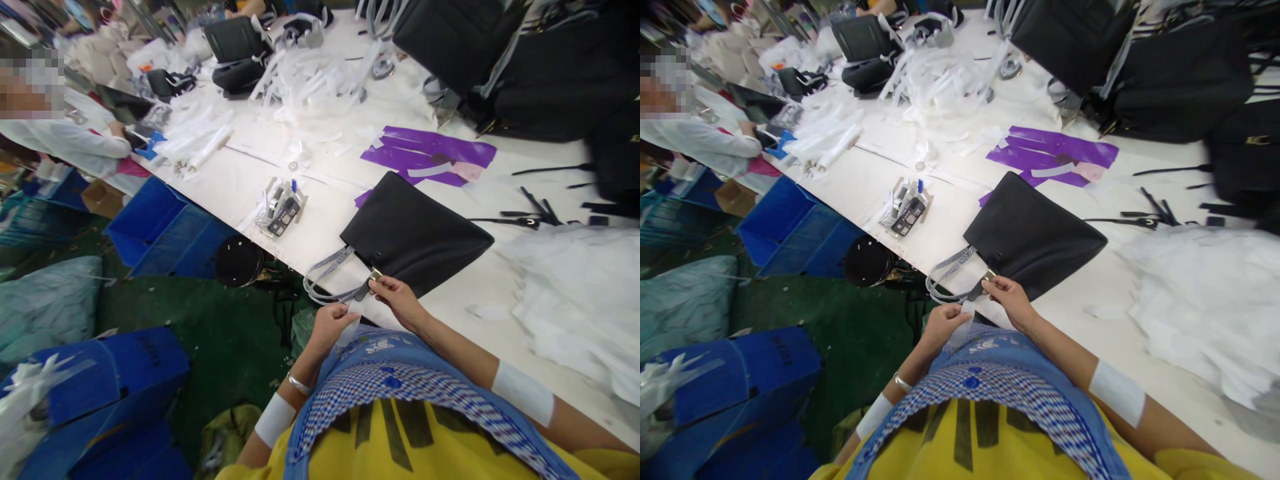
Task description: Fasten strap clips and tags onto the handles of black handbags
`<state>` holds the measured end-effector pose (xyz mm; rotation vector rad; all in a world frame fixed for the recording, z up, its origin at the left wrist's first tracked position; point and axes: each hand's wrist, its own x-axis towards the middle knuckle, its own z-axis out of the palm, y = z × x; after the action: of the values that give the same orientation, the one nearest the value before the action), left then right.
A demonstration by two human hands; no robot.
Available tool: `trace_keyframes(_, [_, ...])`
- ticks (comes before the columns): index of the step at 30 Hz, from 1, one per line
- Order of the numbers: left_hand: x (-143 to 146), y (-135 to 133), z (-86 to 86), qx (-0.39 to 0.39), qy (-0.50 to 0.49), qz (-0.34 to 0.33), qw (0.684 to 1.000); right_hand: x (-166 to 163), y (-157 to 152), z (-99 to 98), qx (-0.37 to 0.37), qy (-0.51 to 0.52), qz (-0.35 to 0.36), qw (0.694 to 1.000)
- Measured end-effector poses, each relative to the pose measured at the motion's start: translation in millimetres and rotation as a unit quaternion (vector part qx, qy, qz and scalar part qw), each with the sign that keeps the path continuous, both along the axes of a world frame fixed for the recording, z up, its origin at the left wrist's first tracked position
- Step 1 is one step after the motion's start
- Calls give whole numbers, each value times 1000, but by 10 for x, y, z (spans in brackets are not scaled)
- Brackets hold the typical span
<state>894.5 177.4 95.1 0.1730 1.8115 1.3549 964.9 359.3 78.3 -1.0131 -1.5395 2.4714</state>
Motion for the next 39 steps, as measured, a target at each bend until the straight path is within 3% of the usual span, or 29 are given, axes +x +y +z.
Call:
trace_keyframes(10, [-27,186,115,0,-12,4,1000,57,-30,-21,72,3,86,994])
trace_keyframes(12, [-21,200,96,3,-16,5,1000,74,-25,-41,34,-8,100,994])
trace_keyframes(16, [-24,168,62,-8,-30,-16,999,72,17,-96,-135,-41,58,988])
trace_keyframes(18, [-27,145,61,-11,-44,-22,999,54,31,-115,-158,-56,36,985])
trace_keyframes(31, [-16,213,36,4,-30,-8,1000,31,-33,-73,25,-36,62,997])
trace_keyframes(35, [-11,214,-12,13,-21,11,1000,42,-38,-52,12,-39,78,996])
trace_keyframes(39, [-10,173,-90,16,-31,9,999,-7,-17,-54,-97,-64,70,991])
